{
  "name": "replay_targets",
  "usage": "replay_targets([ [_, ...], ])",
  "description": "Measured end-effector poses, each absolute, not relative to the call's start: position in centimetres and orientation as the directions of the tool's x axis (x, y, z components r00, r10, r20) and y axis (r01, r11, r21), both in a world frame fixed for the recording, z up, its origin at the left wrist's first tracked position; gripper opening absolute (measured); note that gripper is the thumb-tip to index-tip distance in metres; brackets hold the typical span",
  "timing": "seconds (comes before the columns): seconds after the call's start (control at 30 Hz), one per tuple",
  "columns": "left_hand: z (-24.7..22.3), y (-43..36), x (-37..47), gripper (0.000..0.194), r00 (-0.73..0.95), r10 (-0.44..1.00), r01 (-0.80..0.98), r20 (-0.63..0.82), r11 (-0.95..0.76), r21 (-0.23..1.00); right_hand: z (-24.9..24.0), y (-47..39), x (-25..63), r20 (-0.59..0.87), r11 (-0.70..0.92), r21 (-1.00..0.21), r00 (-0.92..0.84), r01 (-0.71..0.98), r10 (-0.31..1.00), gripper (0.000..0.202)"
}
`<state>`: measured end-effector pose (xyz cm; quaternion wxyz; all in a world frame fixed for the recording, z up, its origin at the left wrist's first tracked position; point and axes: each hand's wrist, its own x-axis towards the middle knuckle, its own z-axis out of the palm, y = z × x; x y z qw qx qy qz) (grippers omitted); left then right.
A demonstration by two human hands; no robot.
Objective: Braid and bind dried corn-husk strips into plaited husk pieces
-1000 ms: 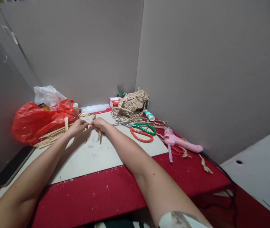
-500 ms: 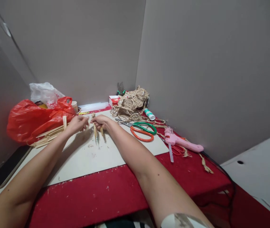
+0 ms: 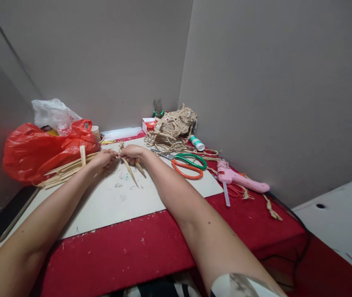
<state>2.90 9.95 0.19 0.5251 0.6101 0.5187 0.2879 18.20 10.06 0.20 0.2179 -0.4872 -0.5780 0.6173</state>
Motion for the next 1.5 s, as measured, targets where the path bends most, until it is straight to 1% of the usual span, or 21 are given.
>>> replay_targets([
  [0.1, -0.2, 10.3, 2.7, 0.018, 0.302, 0.930, 0.375, -0.209, 0.085, 0.923, 0.2, 9.8, 18.3, -0.288, -0.082, -0.873, -0.372, 0.481, 0.882, 0.013],
  [0.27, -1.0, 10.8, 2.6, 0.019, 0.320, 0.919, 0.403, -0.232, 0.089, 0.911, 0.6, 9.2, 17.8, -0.172, 0.054, -0.770, -0.288, 0.636, 0.942, 0.010],
  [0.4, -1.2, 11.2, 2.4, 0.023, 0.325, 0.913, 0.393, -0.248, 0.108, 0.913, 1.4, 9.1, 18.1, -0.111, 0.104, -0.677, -0.242, 0.728, 0.964, 0.009],
  [0.53, -1.3, 11.3, 2.3, 0.022, 0.321, 0.913, 0.363, -0.252, 0.127, 0.923, 2.4, 9.0, 18.9, -0.128, 0.103, -0.634, -0.234, 0.767, 0.964, 0.015],
  [0.6, -1.2, 11.1, 2.4, 0.020, 0.328, 0.911, 0.334, -0.250, 0.136, 0.933, 2.9, 8.6, 18.9, -0.153, 0.113, -0.637, -0.269, 0.763, 0.951, 0.018],
  [0.67, -1.1, 10.9, 2.5, 0.018, 0.342, 0.908, 0.291, -0.240, 0.140, 0.947, 3.2, 8.1, 18.2, -0.162, 0.162, -0.612, -0.324, 0.774, 0.932, 0.017],
  [0.8, -1.0, 10.4, 2.5, 0.023, 0.359, 0.905, 0.206, -0.228, 0.161, 0.965, 3.0, 7.0, 15.8, -0.140, 0.262, -0.438, -0.353, 0.860, 0.925, 0.013],
  [0.9, -1.0, 10.1, 2.4, 0.026, 0.365, 0.902, 0.168, -0.231, 0.180, 0.969, 2.8, 6.3, 14.7, -0.179, 0.262, -0.372, -0.345, 0.891, 0.921, 0.017],
  [0.97, -1.0, 10.0, 2.2, 0.027, 0.373, 0.898, 0.147, -0.235, 0.193, 0.970, 2.9, 6.0, 14.9, -0.249, 0.274, -0.380, -0.383, 0.883, 0.889, 0.020],
  [1.03, -1.0, 10.0, 2.1, 0.027, 0.380, 0.893, 0.120, -0.241, 0.211, 0.970, 3.4, 6.1, 15.8, -0.345, 0.262, -0.461, -0.444, 0.848, 0.827, 0.021],
  [1.07, -0.9, 10.0, 2.1, 0.027, 0.382, 0.891, 0.105, -0.245, 0.221, 0.970, 3.6, 6.4, 16.3, -0.365, 0.234, -0.507, -0.452, 0.830, 0.814, 0.023],
  [1.1, -0.8, 10.0, 2.0, 0.025, 0.386, 0.888, 0.090, -0.249, 0.233, 0.968, 3.9, 6.8, 16.9, -0.348, 0.196, -0.538, -0.428, 0.820, 0.834, 0.026],
  [1.13, -0.7, 10.1, 2.0, 0.023, 0.390, 0.885, 0.077, -0.255, 0.244, 0.967, 4.0, 7.2, 17.4, -0.284, 0.158, -0.549, -0.361, 0.821, 0.888, 0.030],
  [1.17, -0.7, 10.1, 1.9, 0.021, 0.395, 0.881, 0.066, -0.260, 0.255, 0.965, 4.0, 7.8, 17.8, -0.181, 0.127, -0.541, -0.263, 0.832, 0.948, 0.032],
  [1.23, -0.5, 10.2, 1.9, 0.017, 0.408, 0.874, 0.045, -0.266, 0.272, 0.961, 3.7, 8.8, 18.0, 0.012, 0.096, -0.509, -0.105, 0.855, 0.994, 0.033],
  [1.27, -0.4, 10.2, 2.0, 0.016, 0.412, 0.871, 0.035, -0.267, 0.277, 0.960, 3.3, 9.2, 17.9, 0.060, 0.095, -0.497, -0.075, 0.863, 0.995, 0.032],
  [1.3, -0.4, 10.2, 2.0, 0.016, 0.415, 0.870, 0.026, -0.267, 0.282, 0.959, 2.8, 9.5, 17.6, 0.068, 0.101, -0.491, -0.078, 0.865, 0.995, 0.032],
  [1.37, -0.3, 10.1, 2.2, 0.019, 0.420, 0.867, 0.014, -0.269, 0.290, 0.957, 1.8, 9.9, 16.8, 0.010, 0.111, -0.515, -0.124, 0.850, 0.992, 0.034],
  [1.43, -0.4, 10.1, 2.3, 0.021, 0.424, 0.863, 0.009, -0.276, 0.301, 0.954, 1.4, 10.0, 16.3, -0.100, 0.104, -0.555, -0.190, 0.825, 0.977, 0.038],
  [1.47, -0.5, 10.2, 2.3, 0.021, 0.425, 0.861, 0.008, -0.281, 0.306, 0.952, 1.4, 10.0, 16.2, -0.141, 0.108, -0.549, -0.219, 0.829, 0.965, 0.039],
  [1.5, -0.5, 10.2, 2.3, 0.021, 0.425, 0.859, 0.006, -0.285, 0.312, 0.950, 1.8, 9.9, 16.3, -0.161, 0.116, -0.516, -0.229, 0.848, 0.960, 0.038],
])
